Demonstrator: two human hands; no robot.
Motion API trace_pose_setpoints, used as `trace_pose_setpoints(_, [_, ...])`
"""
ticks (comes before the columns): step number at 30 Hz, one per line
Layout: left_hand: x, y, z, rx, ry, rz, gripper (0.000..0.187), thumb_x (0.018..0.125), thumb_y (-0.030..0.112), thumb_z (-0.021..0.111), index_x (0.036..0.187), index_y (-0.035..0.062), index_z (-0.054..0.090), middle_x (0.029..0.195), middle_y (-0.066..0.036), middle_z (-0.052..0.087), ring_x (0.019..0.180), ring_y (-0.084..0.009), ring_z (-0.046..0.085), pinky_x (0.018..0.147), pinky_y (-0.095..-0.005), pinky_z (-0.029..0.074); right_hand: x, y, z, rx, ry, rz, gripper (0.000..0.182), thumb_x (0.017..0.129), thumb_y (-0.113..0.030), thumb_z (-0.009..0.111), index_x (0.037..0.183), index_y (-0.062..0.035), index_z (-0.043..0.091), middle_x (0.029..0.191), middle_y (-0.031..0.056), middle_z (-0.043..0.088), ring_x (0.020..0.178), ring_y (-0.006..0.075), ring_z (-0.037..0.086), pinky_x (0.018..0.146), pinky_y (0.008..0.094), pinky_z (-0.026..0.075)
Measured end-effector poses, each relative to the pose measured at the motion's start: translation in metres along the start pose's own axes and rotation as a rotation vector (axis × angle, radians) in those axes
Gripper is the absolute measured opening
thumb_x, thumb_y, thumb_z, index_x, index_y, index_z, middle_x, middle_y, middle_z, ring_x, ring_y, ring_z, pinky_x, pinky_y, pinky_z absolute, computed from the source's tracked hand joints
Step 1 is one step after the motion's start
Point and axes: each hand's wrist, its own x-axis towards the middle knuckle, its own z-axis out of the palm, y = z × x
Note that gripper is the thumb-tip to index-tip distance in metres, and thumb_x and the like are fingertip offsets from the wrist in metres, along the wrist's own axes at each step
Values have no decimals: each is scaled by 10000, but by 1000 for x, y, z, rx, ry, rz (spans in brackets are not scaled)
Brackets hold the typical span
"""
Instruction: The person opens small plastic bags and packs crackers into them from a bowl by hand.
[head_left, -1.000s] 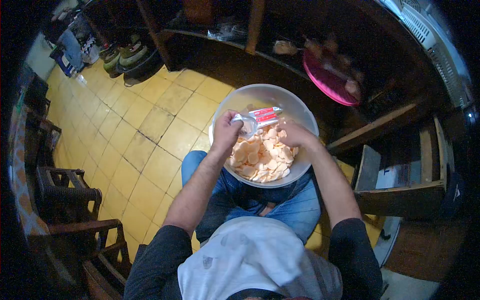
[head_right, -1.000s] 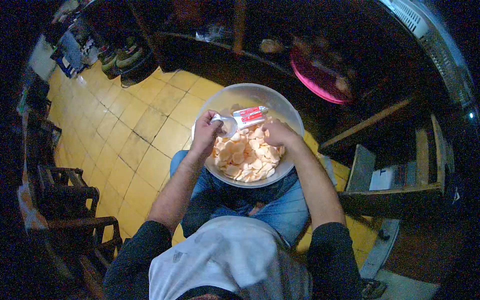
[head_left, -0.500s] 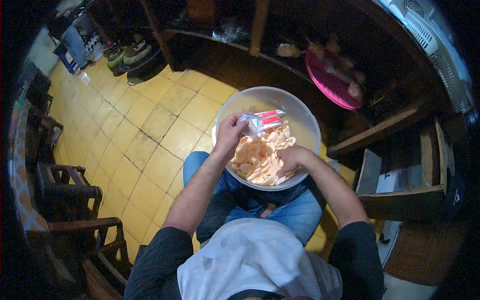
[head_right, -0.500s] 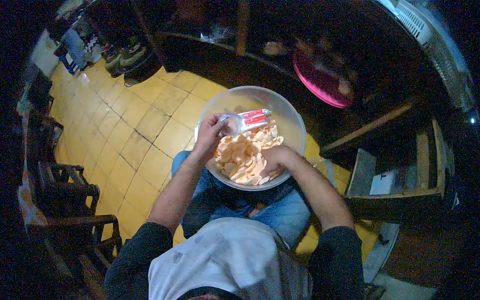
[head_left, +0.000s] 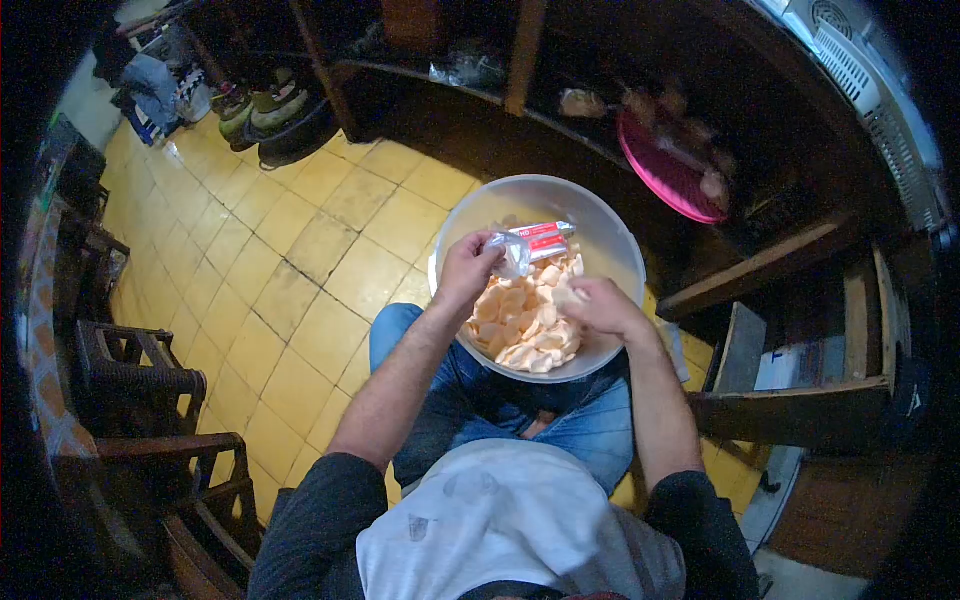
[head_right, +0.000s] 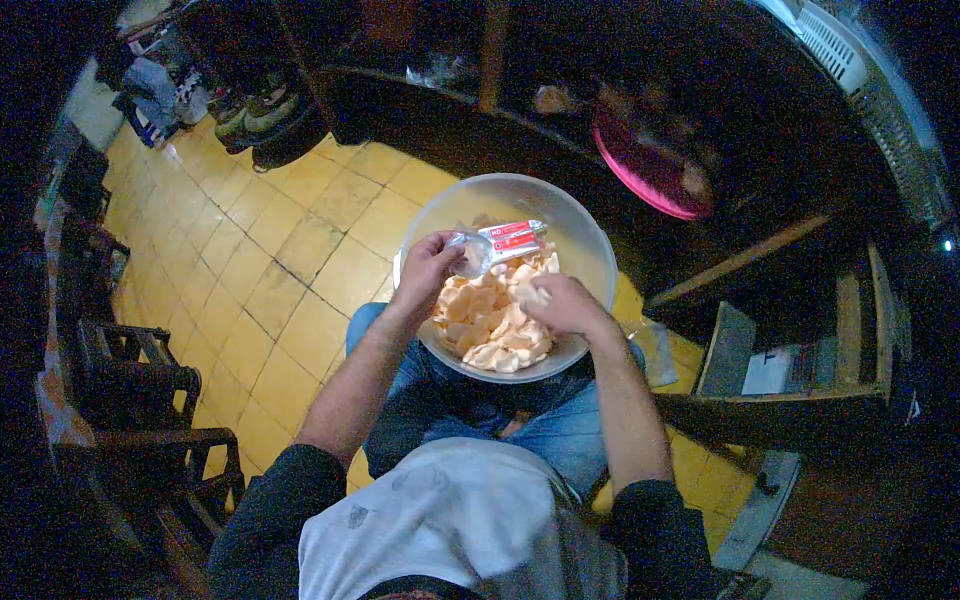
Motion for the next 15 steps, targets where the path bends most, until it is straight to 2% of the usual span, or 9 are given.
trace_pose_setpoints(1, [0, -2, 0, 0, -4, -5, 215, 891, 62, 552, 1089, -20, 575, 909, -69, 623, 777, -139, 588, 741, -276, 507, 2, 3, 3, 3, 1, 6, 442, 766, -264, 706, 1120, -12, 626, 1000, 154, 672, 906, 227, 663, 825, 339, 520])
trace_pose_setpoints(3, [1, -3, -1, 22, -69, 1, 205, 877, 81, 571, 1059, -8, 602, 887, -61, 637, 775, -125, 593, 715, -268, 492, 9, 7, 14, 655, 216, -251, 343, 831, -168, 676, 1120, 8, 621, 987, 90, 670, 888, 151, 648, 802, 293, 523])
trace_pose_setpoints(4, [-1, -1, 0, 23, -71, 1, 205, 877, 81, 571, 1059, -8, 602, 887, -61, 637, 775, -125, 593, 715, -268, 492, 5, -11, 19, 909, 244, -290, 264, 872, -140, 639, 1101, -9, 631, 1006, 40, 658, 869, 124, 630, 795, 279, 516])
trace_pose_setpoints(5, [-3, 2, 2, 17, -141, -37, 182, 893, 103, 564, 1040, 3, 604, 860, -53, 631, 764, -120, 594, 706, -273, 497, 4, -22, 23, 909, 244, -291, 264, 872, -140, 639, 1101, -9, 631, 1006, 40, 658, 869, 124, 630, 795, 279, 516])
trace_pose_setpoints(7, [-4, 1, 0, 13, -203, -69, 164, 910, 125, 557, 1021, 14, 605, 833, -44, 624, 753, -115, 596, 697, -279, 502, 6, -37, 30, 1237, 203, -346, 246, 885, -127, 629, 1111, -31, 623, 1020, 42, 651, 878, 108, 616, 798, 257, 501])
trace_pose_setpoints(9, [-1, -3, -3, -199, -365, -189, 225, 947, 187, 525, 1095, 29, 586, 906, -51, 626, 773, -129, 601, 695, -291, 519, 23, -31, 42, 1159, 223, -380, 255, 893, -131, 621, 1126, -28, 609, 1010, 38, 646, 902, 110, 611, 824, 256, 487])
trace_pose_setpoints(12, [-5, 3, -3, -192, -323, -216, 229, 961, 223, 500, 1095, 61, 589, 882, -33, 616, 767, -128, 594, 696, -298, 514, 34, -33, 53, 743, 334, -423, 297, 877, -119, 605, 1151, -22, 548, 1068, 93, 613, 1046, 176, 571, 920, 334, 445])
trace_pose_setpoints(13, [-6, 4, -3, -185, -321, -234, 233, 963, 234, 498, 1101, 68, 587, 886, -27, 614, 779, -124, 594, 709, -299, 512, 32, -38, 56, 743, 333, -423, 297, 877, -119, 605, 1151, -22, 548, 1068, 93, 613, 1046, 176, 571, 920, 334, 445])
trace_pose_setpoints(15, [-7, 6, 0, -219, -307, -261, 195, 959, 231, 510, 1043, 73, 589, 835, -15, 598, 727, -110, 578, 683, -267, 503, 24, -47, 58, 557, 518, -488, 236, 864, -105, 584, 1084, -38, 529, 1105, 83, 553, 1057, 168, 526, 928, 328, 421])
